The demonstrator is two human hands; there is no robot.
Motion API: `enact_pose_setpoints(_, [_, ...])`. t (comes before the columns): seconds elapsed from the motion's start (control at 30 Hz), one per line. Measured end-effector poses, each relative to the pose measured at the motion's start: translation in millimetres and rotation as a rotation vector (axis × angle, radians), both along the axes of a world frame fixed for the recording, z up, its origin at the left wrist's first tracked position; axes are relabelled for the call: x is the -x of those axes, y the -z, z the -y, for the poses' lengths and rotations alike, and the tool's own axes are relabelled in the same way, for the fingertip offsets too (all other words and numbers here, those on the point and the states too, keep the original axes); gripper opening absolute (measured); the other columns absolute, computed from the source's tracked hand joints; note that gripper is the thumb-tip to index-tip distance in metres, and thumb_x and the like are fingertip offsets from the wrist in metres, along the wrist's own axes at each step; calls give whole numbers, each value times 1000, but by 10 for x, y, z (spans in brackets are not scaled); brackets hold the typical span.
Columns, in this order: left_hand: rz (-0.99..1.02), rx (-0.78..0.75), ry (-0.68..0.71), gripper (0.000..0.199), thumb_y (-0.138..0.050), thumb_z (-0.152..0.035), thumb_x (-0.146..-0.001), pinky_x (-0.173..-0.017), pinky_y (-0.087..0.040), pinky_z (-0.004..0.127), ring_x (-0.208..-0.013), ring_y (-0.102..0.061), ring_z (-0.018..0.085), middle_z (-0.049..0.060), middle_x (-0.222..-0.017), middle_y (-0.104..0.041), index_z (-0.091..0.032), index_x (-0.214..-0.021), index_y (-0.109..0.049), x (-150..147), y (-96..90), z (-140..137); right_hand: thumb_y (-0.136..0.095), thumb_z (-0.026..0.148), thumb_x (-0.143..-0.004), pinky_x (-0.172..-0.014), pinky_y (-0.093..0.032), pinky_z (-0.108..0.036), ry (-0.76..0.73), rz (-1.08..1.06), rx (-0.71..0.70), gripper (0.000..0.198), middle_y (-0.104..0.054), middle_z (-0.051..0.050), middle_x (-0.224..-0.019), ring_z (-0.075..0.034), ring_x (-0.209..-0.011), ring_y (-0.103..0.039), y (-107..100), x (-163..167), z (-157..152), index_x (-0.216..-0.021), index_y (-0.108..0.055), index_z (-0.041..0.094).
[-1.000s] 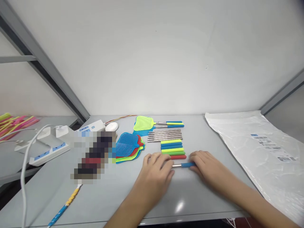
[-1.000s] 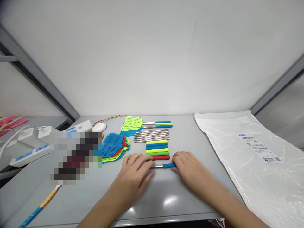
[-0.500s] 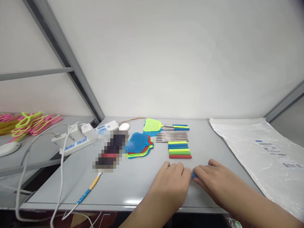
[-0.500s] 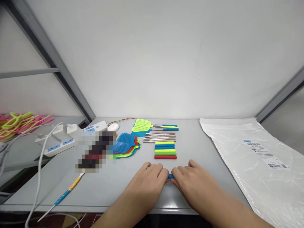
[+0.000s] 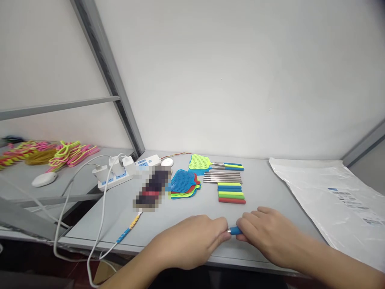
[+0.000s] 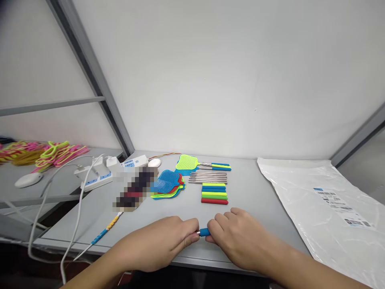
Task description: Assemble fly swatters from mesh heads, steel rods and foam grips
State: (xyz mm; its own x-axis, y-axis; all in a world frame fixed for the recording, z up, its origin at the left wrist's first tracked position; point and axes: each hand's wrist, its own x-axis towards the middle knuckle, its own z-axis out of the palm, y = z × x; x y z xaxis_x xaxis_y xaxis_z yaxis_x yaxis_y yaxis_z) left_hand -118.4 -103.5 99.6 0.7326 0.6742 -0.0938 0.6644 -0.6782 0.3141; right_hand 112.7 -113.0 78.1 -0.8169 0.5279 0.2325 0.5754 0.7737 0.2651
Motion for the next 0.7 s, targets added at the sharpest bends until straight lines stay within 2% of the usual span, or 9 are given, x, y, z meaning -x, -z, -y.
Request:
enact_pose_setpoints(0.1, [-25, -27, -42, 35, -26, -42, -99, -41, -18, 26, -45, -49, 16, 0, -62, -58, -24, -85, -53, 25, -23, 112, -39, 27, -97, -54, -22, -34, -68, 19, -155, 23, -53, 0, -64, -16, -52, -44, -33, -24, -28, -78, -50, 20])
enact_pose_setpoints(0.23, [-76, -187, -70, 29, -28, -36, -99, -43, -17, 28, -46, -48, 19, 1, -61, -57, -23, -86, -50, -7, 4, 214, -45, 26, -95, -55, -22, -34, -165, 42, -319, 19, -50, 2, -61, -15, -52, -40, -45, -83, -176, -80, -55, 20])
enact_pose_setpoints(0.3, [-90, -204, -89, 28, -27, -33, -100, -43, -17, 29, -44, -48, 19, 0, -59, -56, -23, -86, -50, -53, 31, 169, -43, 25, -96, -55, -22, -33, -174, 36, -338, 22, -51, 1, -60, -14, -52, -40, -15, -93, -294, -79, -55, 20])
enact_pose_setpoints(0.37, [-100, -210, -128, 21, -32, -25, -98, -45, -21, 28, -48, -51, 20, 0, -61, -58, -22, -87, -50, -135, 59, 52, -37, 26, -98, -56, -24, -32, -148, 6, -285, 28, -53, 1, -61, -14, -53, -41, 32, -87, -424, -76, -54, 20])
enact_pose_setpoints(0.43, [-113, -276, -189, 15, -40, -11, -91, -50, -30, 28, -63, -59, 23, 3, -71, -62, -20, -88, -52, -252, 74, -108, -34, 27, -99, -56, -25, -31, -56, -36, -141, 32, -54, 1, -60, -14, -51, -41, 59, -79, -549, -74, -51, 20])
enact_pose_setpoints(0.53, [-103, -447, -251, 17, -42, -4, -86, -67, -40, 34, -86, -61, 27, 9, -88, -64, -17, -88, -54, -458, 25, -369, -32, 31, -99, -53, -25, -29, 198, -120, 203, 30, -53, 2, -59, -14, -48, -41, -39, -120, -708, -75, -48, 22])
enact_pose_setpoints(0.6, [-66, -523, -163, 16, -41, -6, -88, -73, -41, 35, -86, -60, 25, 9, -90, -63, -16, -89, -54, -601, -74, -541, -31, 36, -99, -54, -27, -27, 307, -222, 486, 30, -53, 1, -63, -15, -54, -44, -212, -224, -812, -80, -50, 22])
enact_pose_setpoints(0.7, [-80, -608, -35, 12, -44, -9, -89, -75, -40, 35, -82, -61, 22, 8, -86, -63, -15, -90, -54, -829, -274, -797, -35, 50, -96, -59, -33, -26, 289, -385, 988, 35, -50, 0, -74, -14, -63, -44, -530, -494, -991, -83, -51, 22])
